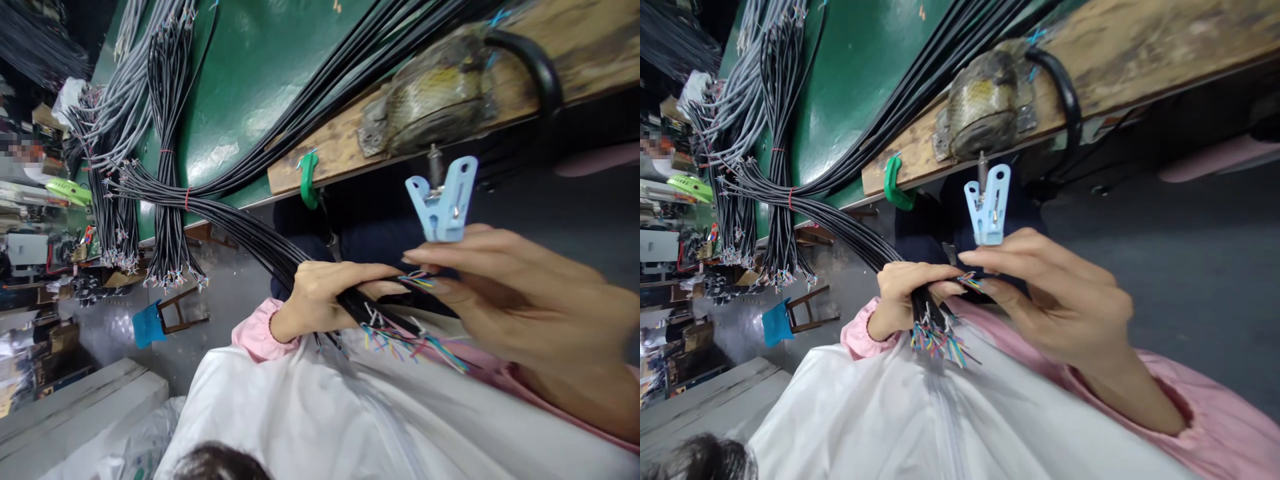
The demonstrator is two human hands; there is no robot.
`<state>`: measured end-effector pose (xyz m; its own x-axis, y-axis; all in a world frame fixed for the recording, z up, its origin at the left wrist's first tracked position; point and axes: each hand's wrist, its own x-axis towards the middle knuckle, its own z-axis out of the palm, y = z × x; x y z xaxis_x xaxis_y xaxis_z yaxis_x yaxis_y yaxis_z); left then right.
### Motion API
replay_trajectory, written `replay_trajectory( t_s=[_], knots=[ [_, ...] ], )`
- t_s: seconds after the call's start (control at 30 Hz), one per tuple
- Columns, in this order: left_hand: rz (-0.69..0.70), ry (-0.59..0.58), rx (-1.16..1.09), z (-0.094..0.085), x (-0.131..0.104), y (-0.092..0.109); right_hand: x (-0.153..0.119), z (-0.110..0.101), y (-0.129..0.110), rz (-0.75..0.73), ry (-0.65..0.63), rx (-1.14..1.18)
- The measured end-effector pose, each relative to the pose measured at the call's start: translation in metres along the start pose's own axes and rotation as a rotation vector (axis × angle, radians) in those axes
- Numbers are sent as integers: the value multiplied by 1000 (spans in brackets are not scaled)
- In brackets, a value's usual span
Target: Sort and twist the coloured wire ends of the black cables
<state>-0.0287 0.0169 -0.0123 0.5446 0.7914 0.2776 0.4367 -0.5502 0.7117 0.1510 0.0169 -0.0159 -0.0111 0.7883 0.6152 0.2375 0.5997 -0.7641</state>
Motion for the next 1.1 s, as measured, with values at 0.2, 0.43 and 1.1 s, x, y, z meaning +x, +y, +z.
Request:
replay_trajectory(
  t_s=[0.2,0.43,1.1],
  knots=[
    [-18,-94,31,-7,-2,0,4,4,-2,-33,42,94],
    [-41,-100,68,-10,5,4,-5,12,-6,413,50,303],
    [-102,-37,-84,-18,19,21,7,-28,-6,-212,-202,-403]
  ],
)
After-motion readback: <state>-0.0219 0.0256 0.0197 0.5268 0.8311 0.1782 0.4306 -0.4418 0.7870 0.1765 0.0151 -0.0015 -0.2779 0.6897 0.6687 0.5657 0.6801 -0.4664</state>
